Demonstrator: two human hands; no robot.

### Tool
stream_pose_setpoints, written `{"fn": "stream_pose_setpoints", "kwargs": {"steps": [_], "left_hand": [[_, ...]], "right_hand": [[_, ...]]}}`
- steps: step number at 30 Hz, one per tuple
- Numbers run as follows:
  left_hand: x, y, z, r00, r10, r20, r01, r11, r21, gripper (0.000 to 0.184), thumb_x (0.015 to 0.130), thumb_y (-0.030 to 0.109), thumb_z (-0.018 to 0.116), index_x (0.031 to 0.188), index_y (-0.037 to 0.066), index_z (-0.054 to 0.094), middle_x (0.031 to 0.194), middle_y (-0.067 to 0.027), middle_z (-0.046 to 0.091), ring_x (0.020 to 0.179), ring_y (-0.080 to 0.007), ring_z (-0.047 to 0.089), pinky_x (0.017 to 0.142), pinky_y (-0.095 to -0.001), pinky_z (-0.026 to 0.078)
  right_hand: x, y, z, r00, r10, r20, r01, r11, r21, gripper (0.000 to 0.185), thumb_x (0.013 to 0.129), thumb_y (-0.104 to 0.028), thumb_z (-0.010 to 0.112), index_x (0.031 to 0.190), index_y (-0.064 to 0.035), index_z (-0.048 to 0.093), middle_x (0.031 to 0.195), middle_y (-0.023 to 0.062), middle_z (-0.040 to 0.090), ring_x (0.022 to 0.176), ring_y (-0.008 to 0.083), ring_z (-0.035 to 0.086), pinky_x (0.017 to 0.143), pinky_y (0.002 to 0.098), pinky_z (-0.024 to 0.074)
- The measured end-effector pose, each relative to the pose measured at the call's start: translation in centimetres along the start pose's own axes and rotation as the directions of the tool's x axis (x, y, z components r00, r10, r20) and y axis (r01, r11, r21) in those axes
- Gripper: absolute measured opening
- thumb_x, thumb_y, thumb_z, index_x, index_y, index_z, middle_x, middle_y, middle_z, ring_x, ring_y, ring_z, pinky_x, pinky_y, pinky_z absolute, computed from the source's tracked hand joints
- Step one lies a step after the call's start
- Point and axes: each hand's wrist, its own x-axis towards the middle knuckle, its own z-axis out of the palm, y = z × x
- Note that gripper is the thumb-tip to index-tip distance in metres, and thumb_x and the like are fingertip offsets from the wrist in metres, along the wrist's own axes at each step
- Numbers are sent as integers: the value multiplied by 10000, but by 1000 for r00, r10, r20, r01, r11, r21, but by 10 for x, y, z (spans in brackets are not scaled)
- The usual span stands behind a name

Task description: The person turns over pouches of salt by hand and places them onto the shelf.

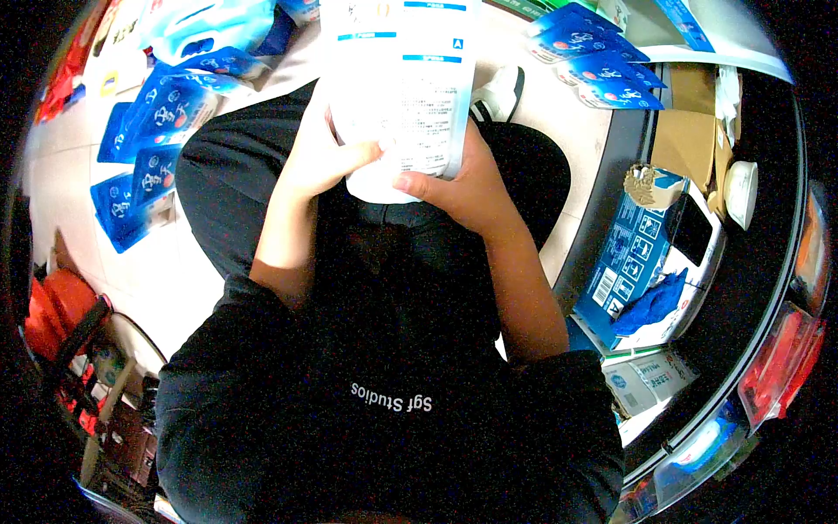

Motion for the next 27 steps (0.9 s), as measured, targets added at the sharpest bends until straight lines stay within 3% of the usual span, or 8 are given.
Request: {"fn": "stream_pose_setpoints", "kwargs": {"steps": [10,13,16,18,24,27], "left_hand": [[0,2,0,1000,-11,14,12,1000,-19,724,590,105,708,1188,-25,321,1091,-105,459,1037,-180,423,901,-316,337],[-1,2,1,999,-40,1,40,998,-42,708,584,108,656,1201,-26,335,1123,-121,435,1094,-205,388,940,-320,299],[-1,-1,2,999,-41,-20,39,993,-109,663,627,78,617,1212,-31,326,1133,-118,436,1097,-199,392,937,-317,304],[0,-2,4,992,-123,-24,105,925,-365,579,701,57,546,1224,-33,315,1154,-122,438,1105,-194,398,938,-311,308],[3,8,8,960,-259,-101,154,797,-584,412,827,99,406,1208,-49,356,1182,-146,453,1088,-212,438,938,-306,319],[4,6,9,963,-229,-139,111,814,-570,389,845,120,375,1192,-55,382,1175,-148,465,1078,-214,449,936,-304,321]], "right_hand": [[-1,-3,1,1000,0,14,-1,1000,23,713,621,-141,734,1191,12,333,1101,122,506,1010,207,497,864,331,401],[0,-3,2,1000,0,17,-1,999,37,711,622,-140,732,1191,12,333,1102,123,505,1014,208,495,868,332,399],[0,-2,2,1000,10,21,-11,999,43,720,622,-147,722,1197,22,322,1105,118,496,1016,196,487,870,322,391],[0,-2,3,1000,17,25,-18,999,40,732,621,-154,714,1203,32,311,1108,114,488,1018,184,480,872,312,384],[0,0,5,1000,-9,10,9,998,57,690,627,-139,723,1181,18,343,1095,123,505,1013,204,492,868,333,396],[-1,2,4,1000,-7,-13,7,1000,5,699,625,-144,724,1184,18,336,1095,128,507,1012,202,492,869,333,394]]}}
